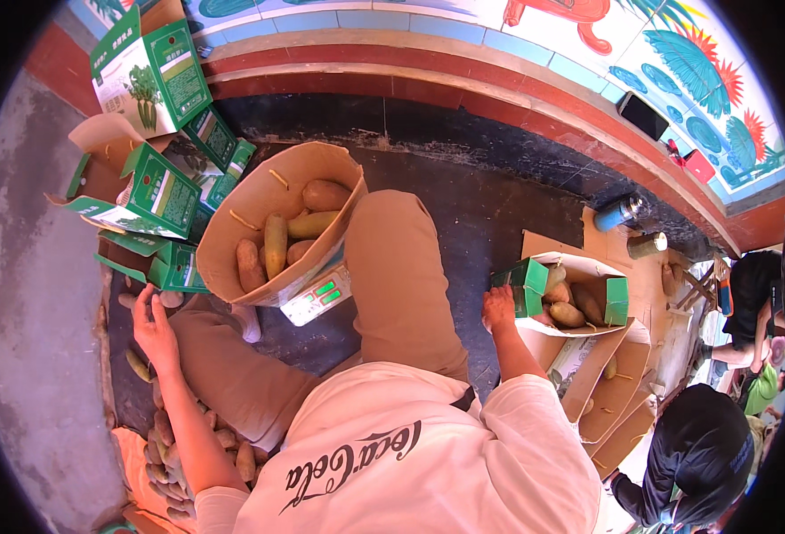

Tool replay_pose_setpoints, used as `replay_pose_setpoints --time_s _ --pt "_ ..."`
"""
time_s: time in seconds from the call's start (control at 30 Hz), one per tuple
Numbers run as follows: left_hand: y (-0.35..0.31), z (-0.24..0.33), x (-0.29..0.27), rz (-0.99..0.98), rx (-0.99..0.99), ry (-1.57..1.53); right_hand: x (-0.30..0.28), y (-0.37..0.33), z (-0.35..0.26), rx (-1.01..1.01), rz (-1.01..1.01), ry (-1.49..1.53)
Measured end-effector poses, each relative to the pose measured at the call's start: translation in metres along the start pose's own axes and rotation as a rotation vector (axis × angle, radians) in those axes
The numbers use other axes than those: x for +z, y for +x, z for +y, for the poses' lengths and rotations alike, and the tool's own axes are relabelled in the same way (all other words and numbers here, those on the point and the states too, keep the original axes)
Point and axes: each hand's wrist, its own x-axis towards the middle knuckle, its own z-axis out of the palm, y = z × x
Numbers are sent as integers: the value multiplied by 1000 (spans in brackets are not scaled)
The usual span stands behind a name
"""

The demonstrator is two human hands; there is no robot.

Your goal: Sorting fruit from a pile on the floor and weighing them before placing them in a bag and box.

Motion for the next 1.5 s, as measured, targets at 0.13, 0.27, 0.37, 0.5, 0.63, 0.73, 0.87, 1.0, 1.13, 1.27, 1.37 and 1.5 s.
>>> replay_pose_setpoints --time_s 0.13,0.27,0.37,0.5,0.63,0.73,0.87,1.0,1.13,1.27,1.37,1.5 --pt "0 0 0 -22 -45 4 16 -1 4 -11 41 15" --pt "-1 2 -1 -15 -48 8 25 -1 8 -42 56 -1" --pt "-1 0 -2 -26 -59 2 28 -4 11 -60 34 9" --pt "-1 -3 -3 -39 -85 -1 29 -6 14 -80 43 -12" --pt "0 1 -3 -36 -77 30 23 -10 19 -133 121 -25" --pt "1 1 -4 -49 -101 -1 13 -12 22 -147 86 -47" --pt "2 2 -4 -57 -88 29 11 -21 32 -162 113 -18" --pt "1 -6 -5 -66 -86 4 11 -49 40 -220 135 64" --pt "0 2 -5 -87 -162 -36 29 -95 67 -285 179 49" --pt "1 3 -5 -79 -148 -36 54 -161 103 -329 89 -41" --pt "3 6 -3 -85 -120 -5 63 -210 120 -296 32 -54" --pt "5 5 -4 -68 -53 43 66 -221 126 -212 -22 -15"
